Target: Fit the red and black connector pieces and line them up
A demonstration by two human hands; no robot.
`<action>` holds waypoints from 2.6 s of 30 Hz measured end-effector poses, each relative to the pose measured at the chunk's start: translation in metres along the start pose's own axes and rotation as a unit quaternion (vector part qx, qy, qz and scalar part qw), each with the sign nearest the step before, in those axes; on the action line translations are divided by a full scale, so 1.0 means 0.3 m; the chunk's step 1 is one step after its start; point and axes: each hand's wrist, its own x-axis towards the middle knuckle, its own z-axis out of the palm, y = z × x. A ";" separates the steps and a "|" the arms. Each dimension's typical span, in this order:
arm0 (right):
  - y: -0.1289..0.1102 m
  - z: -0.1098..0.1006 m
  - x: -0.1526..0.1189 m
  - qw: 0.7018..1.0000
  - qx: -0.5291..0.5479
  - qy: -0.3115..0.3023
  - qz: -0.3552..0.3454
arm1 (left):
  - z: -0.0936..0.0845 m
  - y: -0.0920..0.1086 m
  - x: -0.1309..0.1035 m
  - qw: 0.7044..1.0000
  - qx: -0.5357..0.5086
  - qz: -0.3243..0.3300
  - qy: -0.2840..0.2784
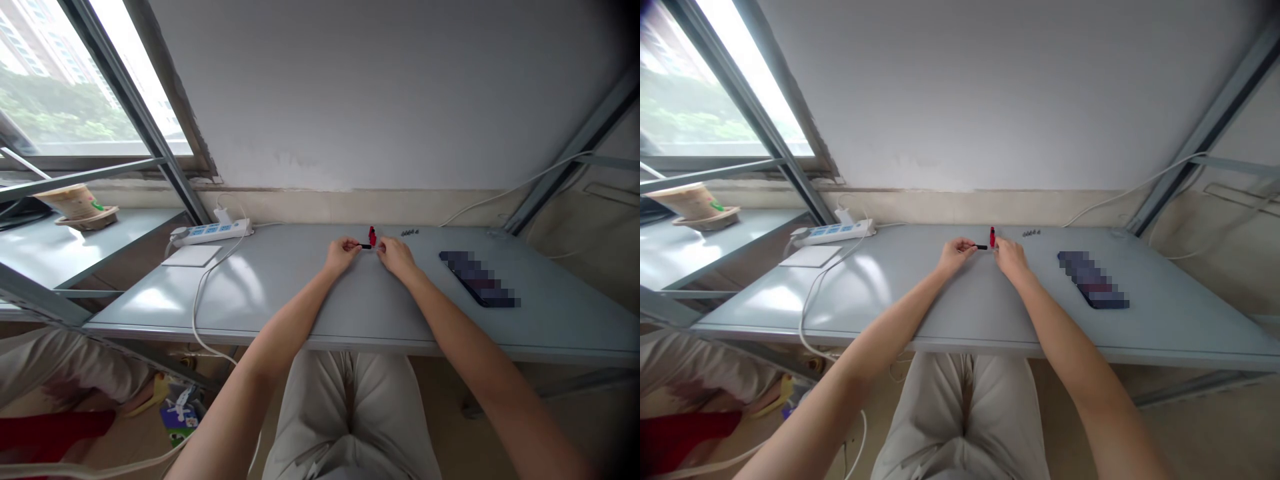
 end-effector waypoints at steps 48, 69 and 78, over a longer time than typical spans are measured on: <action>-0.039 0.049 0.005 0.980 0.191 0.016 -0.047 | -0.206 -0.115 0.098 0.878 0.425 -0.180 0.125; 0.072 0.044 0.012 0.986 -0.014 0.020 0.163 | 0.004 0.012 -0.012 0.884 0.452 0.069 -0.102; 0.076 0.073 0.034 0.984 -0.009 0.024 0.176 | 0.069 0.031 0.025 0.877 0.446 0.102 -0.150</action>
